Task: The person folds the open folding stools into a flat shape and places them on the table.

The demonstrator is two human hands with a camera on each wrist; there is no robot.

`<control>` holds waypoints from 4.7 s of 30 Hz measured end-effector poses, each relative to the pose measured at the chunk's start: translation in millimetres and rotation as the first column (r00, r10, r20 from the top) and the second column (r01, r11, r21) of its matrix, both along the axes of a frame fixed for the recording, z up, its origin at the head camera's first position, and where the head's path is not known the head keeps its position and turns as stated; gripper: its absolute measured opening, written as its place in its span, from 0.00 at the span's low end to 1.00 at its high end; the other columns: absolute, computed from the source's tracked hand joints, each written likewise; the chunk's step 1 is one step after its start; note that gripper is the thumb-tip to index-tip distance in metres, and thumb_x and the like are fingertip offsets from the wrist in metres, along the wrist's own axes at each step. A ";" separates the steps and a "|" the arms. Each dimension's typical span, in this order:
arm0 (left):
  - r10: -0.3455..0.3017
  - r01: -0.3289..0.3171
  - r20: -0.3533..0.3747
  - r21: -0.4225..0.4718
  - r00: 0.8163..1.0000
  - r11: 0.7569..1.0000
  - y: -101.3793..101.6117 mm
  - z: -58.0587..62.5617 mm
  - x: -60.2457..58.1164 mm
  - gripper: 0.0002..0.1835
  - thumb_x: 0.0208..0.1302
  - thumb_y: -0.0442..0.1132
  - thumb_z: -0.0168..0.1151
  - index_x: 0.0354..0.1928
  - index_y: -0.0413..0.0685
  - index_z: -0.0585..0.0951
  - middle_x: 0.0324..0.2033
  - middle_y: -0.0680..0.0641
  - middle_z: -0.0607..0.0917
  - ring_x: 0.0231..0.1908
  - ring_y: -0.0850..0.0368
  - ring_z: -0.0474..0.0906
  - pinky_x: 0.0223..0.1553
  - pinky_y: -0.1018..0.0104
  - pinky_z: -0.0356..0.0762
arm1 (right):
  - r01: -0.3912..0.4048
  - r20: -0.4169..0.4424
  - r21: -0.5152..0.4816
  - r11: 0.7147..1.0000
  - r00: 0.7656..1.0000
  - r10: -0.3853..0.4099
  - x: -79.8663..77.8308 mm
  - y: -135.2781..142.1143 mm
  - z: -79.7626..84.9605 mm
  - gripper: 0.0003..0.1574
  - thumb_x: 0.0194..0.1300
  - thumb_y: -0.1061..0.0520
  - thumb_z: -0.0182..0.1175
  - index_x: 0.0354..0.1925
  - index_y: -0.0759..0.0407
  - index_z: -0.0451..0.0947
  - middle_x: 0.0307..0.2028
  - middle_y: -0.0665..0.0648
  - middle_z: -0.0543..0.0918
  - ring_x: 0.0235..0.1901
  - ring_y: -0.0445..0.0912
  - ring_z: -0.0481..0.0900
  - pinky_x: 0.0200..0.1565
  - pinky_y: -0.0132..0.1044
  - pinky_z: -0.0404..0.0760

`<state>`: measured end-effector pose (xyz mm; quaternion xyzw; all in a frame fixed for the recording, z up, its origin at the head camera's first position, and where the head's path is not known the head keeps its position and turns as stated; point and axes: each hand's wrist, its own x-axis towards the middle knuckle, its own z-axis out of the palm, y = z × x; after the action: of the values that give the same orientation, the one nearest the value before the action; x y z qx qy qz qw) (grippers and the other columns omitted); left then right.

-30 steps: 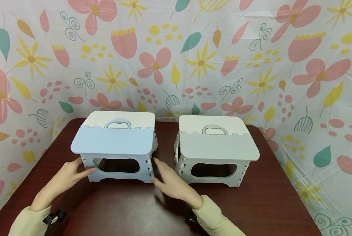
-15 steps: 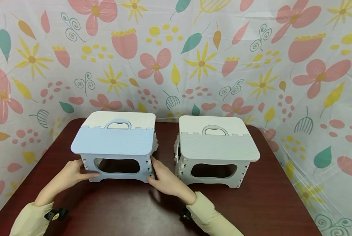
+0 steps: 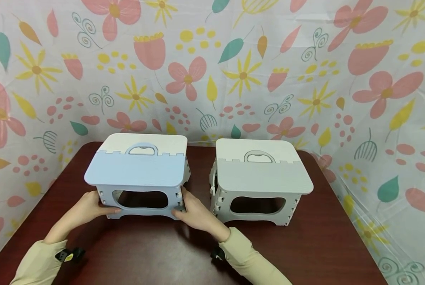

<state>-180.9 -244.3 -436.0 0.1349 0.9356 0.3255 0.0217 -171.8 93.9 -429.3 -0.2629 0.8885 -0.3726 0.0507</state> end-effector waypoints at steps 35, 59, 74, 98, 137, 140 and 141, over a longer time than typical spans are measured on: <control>-0.054 0.055 -0.007 0.073 0.999 0.996 -1.6 -8.7 -6.6 0.39 0.38 0.46 0.76 0.54 0.38 0.70 0.38 0.42 0.82 0.34 0.57 0.77 0.30 0.69 0.73 | 0.075 0.128 0.003 0.997 0.989 -0.075 -14.2 -9.1 -8.5 0.42 0.53 0.46 0.66 0.61 0.57 0.61 0.48 0.54 0.79 0.32 0.39 0.78 0.41 0.34 0.75; -0.092 0.093 -0.018 0.088 0.996 0.992 -1.8 -10.6 -5.3 0.33 0.41 0.44 0.75 0.49 0.38 0.72 0.34 0.47 0.83 0.31 0.65 0.75 0.31 0.70 0.72 | 0.036 0.067 0.002 0.999 0.997 -0.036 -10.5 -9.5 -10.8 0.31 0.56 0.51 0.64 0.54 0.59 0.65 0.41 0.53 0.82 0.39 0.41 0.79 0.40 0.32 0.75; -0.103 0.104 -0.006 0.094 0.995 0.990 0.1 -11.8 -7.3 0.34 0.41 0.47 0.75 0.50 0.38 0.72 0.35 0.45 0.83 0.31 0.65 0.76 0.30 0.70 0.73 | 0.020 0.066 0.004 1.000 0.998 -0.021 -11.6 -4.1 -12.5 0.28 0.56 0.50 0.64 0.53 0.54 0.66 0.40 0.50 0.83 0.32 0.35 0.77 0.34 0.27 0.74; -0.116 0.116 -0.002 0.120 0.993 0.986 0.9 -14.1 -0.7 0.35 0.42 0.46 0.74 0.52 0.40 0.70 0.36 0.45 0.82 0.32 0.67 0.75 0.30 0.71 0.73 | 0.058 0.044 0.028 0.998 0.997 -0.059 -6.2 -6.0 -17.8 0.25 0.55 0.51 0.65 0.48 0.55 0.69 0.37 0.50 0.84 0.33 0.35 0.79 0.33 0.26 0.74; -0.139 0.146 -0.062 0.141 0.988 0.979 3.2 -16.4 -2.9 0.39 0.41 0.42 0.75 0.56 0.41 0.66 0.39 0.41 0.81 0.31 0.68 0.73 0.30 0.71 0.71 | 0.028 0.026 0.016 0.999 0.999 -0.028 -7.0 -1.5 -14.3 0.21 0.55 0.52 0.65 0.46 0.55 0.73 0.37 0.51 0.84 0.33 0.36 0.79 0.32 0.25 0.74; -0.140 0.147 -0.056 0.147 0.989 0.978 3.3 -16.6 -2.6 0.39 0.41 0.41 0.75 0.56 0.41 0.66 0.38 0.41 0.81 0.31 0.68 0.73 0.29 0.71 0.72 | 0.032 0.015 0.028 0.999 0.999 -0.033 -7.0 -1.6 -13.9 0.21 0.54 0.51 0.66 0.45 0.55 0.73 0.36 0.51 0.85 0.32 0.36 0.79 0.32 0.25 0.74; -0.142 0.149 -0.054 0.148 0.988 0.978 3.2 -16.5 -2.5 0.39 0.41 0.41 0.75 0.56 0.41 0.66 0.38 0.41 0.81 0.31 0.68 0.73 0.29 0.71 0.72 | 0.033 0.011 0.031 0.999 0.999 -0.033 -7.0 -1.6 -14.0 0.21 0.54 0.51 0.66 0.45 0.55 0.74 0.36 0.50 0.85 0.32 0.36 0.79 0.32 0.25 0.74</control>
<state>-183.4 -241.1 -452.6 0.2113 0.8960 0.3902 0.0149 -178.9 92.3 -443.3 -0.2451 0.8982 -0.3610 0.0540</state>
